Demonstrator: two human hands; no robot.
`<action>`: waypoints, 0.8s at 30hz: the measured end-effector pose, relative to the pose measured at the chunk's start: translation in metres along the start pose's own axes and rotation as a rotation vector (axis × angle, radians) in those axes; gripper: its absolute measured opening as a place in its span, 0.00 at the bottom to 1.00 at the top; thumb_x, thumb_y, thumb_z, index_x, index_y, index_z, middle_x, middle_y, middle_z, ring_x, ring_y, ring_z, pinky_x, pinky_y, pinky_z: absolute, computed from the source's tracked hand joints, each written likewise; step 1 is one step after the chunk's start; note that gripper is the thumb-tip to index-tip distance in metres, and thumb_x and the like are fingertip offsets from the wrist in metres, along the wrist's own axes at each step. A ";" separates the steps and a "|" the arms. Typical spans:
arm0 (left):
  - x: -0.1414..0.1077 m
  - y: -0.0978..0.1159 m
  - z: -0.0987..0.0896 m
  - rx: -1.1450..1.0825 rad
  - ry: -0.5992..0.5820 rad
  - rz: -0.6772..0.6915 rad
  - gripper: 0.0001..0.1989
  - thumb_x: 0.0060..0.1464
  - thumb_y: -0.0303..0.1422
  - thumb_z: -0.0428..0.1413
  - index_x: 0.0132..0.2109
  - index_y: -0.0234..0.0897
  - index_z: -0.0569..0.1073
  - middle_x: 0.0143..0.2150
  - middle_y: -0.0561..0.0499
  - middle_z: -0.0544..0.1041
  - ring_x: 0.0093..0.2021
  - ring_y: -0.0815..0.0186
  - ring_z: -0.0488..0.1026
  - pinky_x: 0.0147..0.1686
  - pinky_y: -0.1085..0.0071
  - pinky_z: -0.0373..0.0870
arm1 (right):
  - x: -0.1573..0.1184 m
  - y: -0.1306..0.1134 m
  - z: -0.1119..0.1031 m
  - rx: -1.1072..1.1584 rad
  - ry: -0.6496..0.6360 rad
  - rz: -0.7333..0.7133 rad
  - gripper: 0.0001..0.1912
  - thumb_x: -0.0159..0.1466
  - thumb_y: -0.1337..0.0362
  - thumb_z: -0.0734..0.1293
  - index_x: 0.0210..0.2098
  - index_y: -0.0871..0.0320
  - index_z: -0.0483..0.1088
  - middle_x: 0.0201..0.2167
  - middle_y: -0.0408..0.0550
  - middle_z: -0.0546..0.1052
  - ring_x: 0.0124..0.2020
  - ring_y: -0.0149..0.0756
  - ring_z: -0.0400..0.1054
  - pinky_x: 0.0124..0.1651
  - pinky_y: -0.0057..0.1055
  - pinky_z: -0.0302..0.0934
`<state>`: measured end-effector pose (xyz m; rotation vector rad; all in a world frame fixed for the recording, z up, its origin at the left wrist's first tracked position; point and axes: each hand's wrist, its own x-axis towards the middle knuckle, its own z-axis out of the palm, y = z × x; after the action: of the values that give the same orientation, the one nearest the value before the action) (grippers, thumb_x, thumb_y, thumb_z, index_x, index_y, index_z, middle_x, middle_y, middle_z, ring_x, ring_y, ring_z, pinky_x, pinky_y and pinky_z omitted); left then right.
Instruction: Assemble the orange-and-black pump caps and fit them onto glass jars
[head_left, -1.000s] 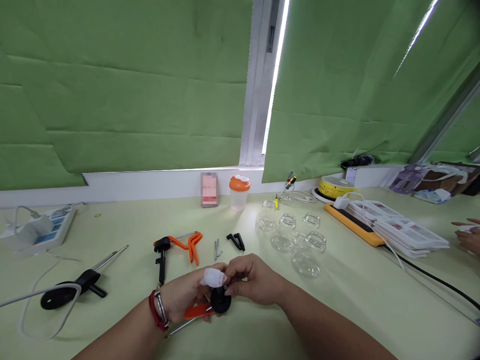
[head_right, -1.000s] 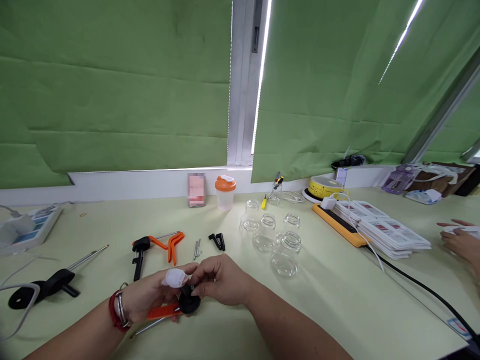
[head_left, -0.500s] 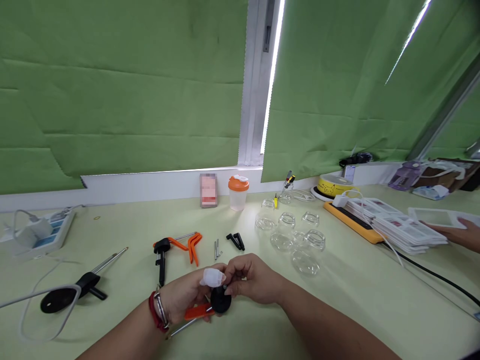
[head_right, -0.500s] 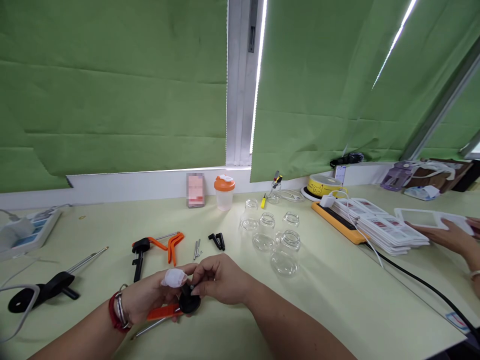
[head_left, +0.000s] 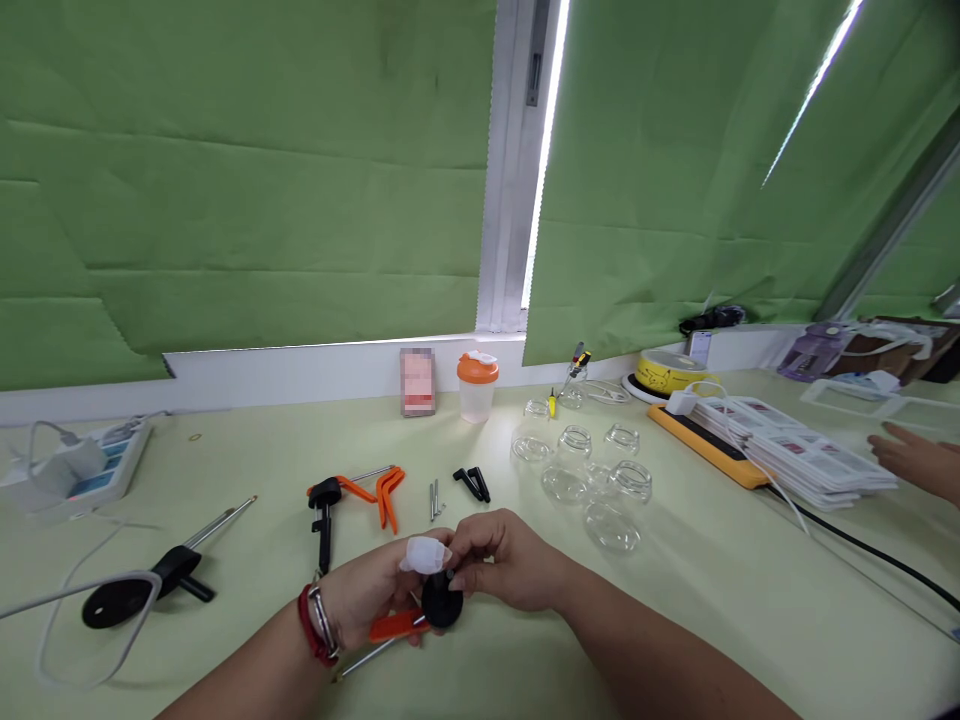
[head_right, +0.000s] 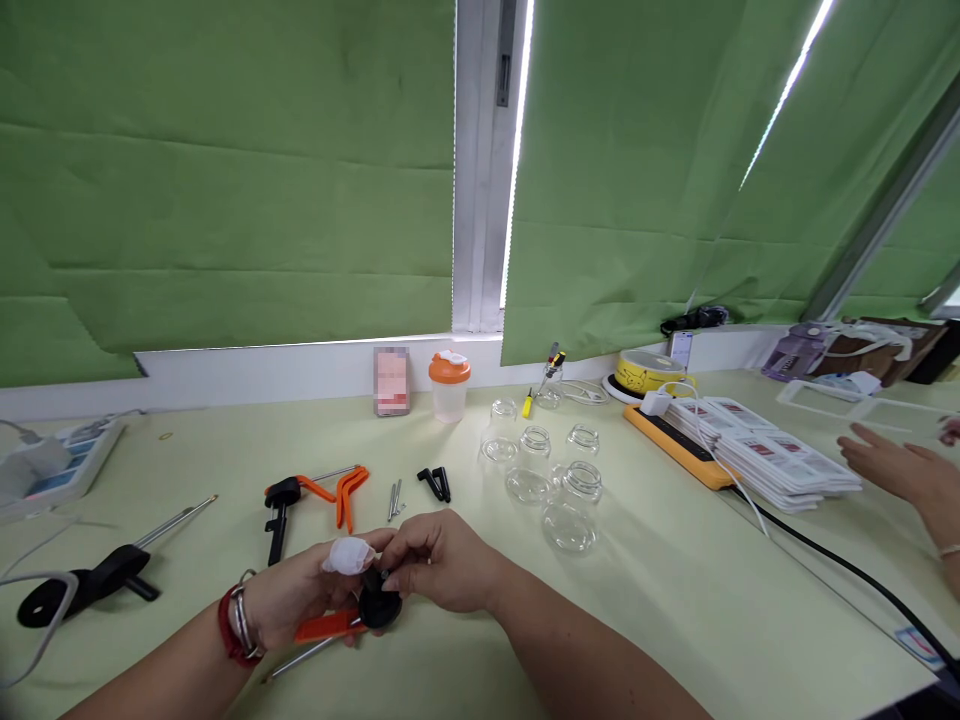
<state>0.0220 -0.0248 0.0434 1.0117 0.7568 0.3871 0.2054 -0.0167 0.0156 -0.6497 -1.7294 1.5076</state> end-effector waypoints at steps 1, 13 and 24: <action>0.000 -0.001 -0.001 0.001 0.004 0.001 0.16 0.41 0.39 0.55 0.38 0.38 0.67 0.33 0.50 0.71 0.28 0.64 0.71 0.20 0.74 0.62 | 0.000 0.000 0.000 0.016 0.003 0.020 0.06 0.50 0.68 0.72 0.28 0.63 0.73 0.26 0.43 0.72 0.25 0.27 0.67 0.30 0.27 0.63; 0.001 0.000 -0.002 0.001 -0.012 0.019 0.14 0.42 0.40 0.55 0.36 0.38 0.66 0.34 0.50 0.70 0.29 0.64 0.71 0.19 0.75 0.62 | 0.001 -0.004 0.003 0.059 0.023 0.081 0.09 0.48 0.67 0.73 0.26 0.64 0.71 0.25 0.43 0.72 0.24 0.27 0.66 0.30 0.27 0.63; 0.000 -0.002 -0.002 -0.020 -0.022 0.026 0.13 0.43 0.39 0.55 0.36 0.38 0.66 0.33 0.51 0.69 0.27 0.66 0.69 0.19 0.75 0.62 | 0.001 -0.001 0.002 0.066 0.013 0.082 0.11 0.48 0.63 0.74 0.26 0.62 0.71 0.25 0.42 0.72 0.25 0.27 0.66 0.31 0.27 0.63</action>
<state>0.0201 -0.0244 0.0410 1.0062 0.7190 0.4045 0.2032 -0.0171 0.0164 -0.7020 -1.6538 1.6069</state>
